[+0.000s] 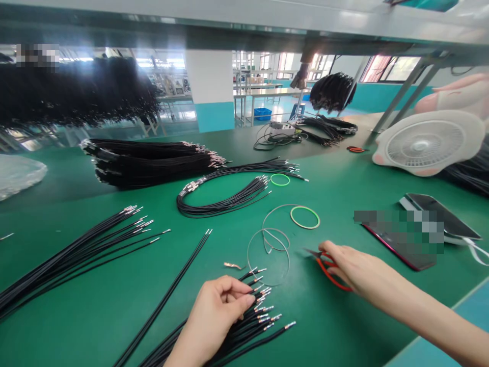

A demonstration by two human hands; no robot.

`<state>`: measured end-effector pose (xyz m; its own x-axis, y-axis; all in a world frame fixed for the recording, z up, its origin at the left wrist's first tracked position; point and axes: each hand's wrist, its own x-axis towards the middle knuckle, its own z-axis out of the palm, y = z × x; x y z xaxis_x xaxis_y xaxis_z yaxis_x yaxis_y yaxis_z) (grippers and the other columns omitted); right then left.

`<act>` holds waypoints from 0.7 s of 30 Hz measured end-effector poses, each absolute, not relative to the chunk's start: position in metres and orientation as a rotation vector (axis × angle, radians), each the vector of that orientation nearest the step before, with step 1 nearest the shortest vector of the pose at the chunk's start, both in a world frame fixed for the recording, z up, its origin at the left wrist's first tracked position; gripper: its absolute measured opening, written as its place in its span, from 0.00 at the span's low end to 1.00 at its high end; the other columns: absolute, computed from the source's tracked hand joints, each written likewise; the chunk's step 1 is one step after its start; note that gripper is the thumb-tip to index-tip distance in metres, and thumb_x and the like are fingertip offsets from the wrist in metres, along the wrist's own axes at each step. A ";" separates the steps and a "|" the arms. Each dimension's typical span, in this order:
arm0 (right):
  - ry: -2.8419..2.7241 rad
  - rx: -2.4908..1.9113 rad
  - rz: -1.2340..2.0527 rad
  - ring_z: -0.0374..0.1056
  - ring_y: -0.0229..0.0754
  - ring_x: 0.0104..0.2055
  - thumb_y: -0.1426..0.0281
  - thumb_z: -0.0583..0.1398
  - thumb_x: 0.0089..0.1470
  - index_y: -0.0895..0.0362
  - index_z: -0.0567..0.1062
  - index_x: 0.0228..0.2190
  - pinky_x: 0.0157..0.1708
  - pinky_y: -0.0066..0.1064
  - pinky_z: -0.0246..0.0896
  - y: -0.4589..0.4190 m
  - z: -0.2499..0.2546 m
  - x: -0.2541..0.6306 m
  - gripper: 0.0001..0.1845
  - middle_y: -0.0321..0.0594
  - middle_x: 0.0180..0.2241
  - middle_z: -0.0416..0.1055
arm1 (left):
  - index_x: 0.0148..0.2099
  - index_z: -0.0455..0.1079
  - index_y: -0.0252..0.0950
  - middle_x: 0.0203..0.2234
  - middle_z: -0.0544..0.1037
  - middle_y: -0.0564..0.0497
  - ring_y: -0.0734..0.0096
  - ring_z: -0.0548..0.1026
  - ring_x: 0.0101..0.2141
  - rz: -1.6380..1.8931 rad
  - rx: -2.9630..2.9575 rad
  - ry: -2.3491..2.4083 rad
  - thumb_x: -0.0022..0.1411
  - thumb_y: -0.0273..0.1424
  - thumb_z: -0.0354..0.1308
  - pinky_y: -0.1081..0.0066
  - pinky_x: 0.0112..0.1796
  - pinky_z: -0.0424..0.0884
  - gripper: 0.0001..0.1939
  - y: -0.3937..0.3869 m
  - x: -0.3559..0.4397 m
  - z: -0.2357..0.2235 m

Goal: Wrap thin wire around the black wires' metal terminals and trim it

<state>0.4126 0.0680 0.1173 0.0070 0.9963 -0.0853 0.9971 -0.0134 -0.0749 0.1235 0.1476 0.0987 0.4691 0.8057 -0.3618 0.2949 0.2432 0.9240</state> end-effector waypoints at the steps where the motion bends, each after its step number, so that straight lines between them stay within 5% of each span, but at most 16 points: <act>1: 2.153 2.261 -0.144 0.74 0.47 0.35 0.75 0.54 0.58 0.58 0.71 0.39 0.31 0.33 0.66 0.067 0.115 0.418 0.08 0.46 0.34 0.75 | 0.31 0.76 0.31 0.18 0.73 0.54 0.76 0.66 0.21 0.466 1.343 1.092 0.49 0.32 0.65 0.74 0.25 0.60 0.08 0.148 0.123 0.098; 8: 2.240 2.251 0.078 0.67 0.51 0.35 0.73 0.52 0.62 0.58 0.78 0.36 0.35 0.41 0.61 0.078 0.128 0.392 0.14 0.49 0.32 0.73 | 0.27 0.79 0.35 0.21 0.71 0.54 0.73 0.67 0.24 0.505 1.537 1.154 0.49 0.31 0.64 0.72 0.28 0.61 0.05 0.146 0.122 0.099; 14: 2.816 1.871 -0.714 0.62 0.44 0.40 0.68 0.50 0.66 0.55 0.73 0.30 0.44 0.39 0.56 0.105 0.152 0.329 0.16 0.40 0.34 0.72 | 0.29 0.80 0.39 0.25 0.70 0.52 0.68 0.69 0.28 0.526 1.732 1.156 0.54 0.33 0.61 0.70 0.31 0.62 0.07 0.140 0.121 0.102; 21: 2.846 1.407 -0.840 0.59 0.43 0.39 0.72 0.53 0.64 0.56 0.73 0.30 0.43 0.38 0.50 0.126 0.151 0.319 0.12 0.36 0.30 0.71 | 0.31 0.82 0.40 0.24 0.71 0.51 0.68 0.69 0.28 0.538 1.765 1.179 0.56 0.34 0.61 0.70 0.30 0.61 0.08 0.135 0.120 0.108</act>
